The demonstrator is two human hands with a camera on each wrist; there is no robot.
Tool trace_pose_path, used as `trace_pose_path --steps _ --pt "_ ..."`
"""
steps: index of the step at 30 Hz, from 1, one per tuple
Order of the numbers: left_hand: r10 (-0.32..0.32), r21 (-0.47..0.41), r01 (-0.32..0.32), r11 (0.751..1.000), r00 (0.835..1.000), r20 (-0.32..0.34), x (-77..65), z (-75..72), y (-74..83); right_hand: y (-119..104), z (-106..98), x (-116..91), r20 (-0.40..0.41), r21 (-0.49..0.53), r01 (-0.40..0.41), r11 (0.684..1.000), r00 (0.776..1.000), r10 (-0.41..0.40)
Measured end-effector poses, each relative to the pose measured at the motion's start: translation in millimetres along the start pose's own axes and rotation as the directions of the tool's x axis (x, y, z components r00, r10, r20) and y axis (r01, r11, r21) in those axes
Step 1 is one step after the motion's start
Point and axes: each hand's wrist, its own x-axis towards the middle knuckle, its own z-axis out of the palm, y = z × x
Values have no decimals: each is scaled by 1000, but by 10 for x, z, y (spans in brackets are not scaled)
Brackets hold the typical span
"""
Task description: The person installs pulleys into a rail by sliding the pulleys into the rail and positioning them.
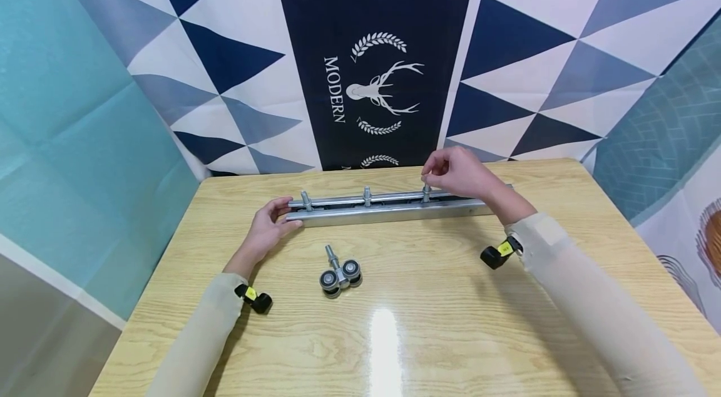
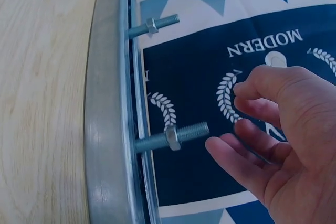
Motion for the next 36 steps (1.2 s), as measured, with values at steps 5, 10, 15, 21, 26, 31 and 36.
trace_pose_path --steps 5,10,15,21,26,31,36 --pt "-2 1 2 1000 1000 0 2 -5 -1 -87 27 -31 -2 7 17 1000 1000 -17" --pt "0 6 0 1000 1000 -3 16 -2 -14 -160 71 -56 24 12 55 998 998 -55" --pt "-4 5 4 1000 1000 -5 22 1 -17 -207 127 -59 62 10 117 993 991 -117" --pt "-4 10 4 1000 1000 -4 23 1 -10 -264 208 -78 125 28 135 990 983 -138" --pt "-10 9 10 1000 1000 -3 11 7 10 -333 310 -83 153 44 156 987 975 -161" --pt "-4 10 4 1000 1000 -3 -2 8 22 -397 434 -78 178 78 166 983 968 -177" --pt "-1 -3 1 1000 1000 0 -5 -2 16 -455 569 -63 205 91 157 983 963 -173"
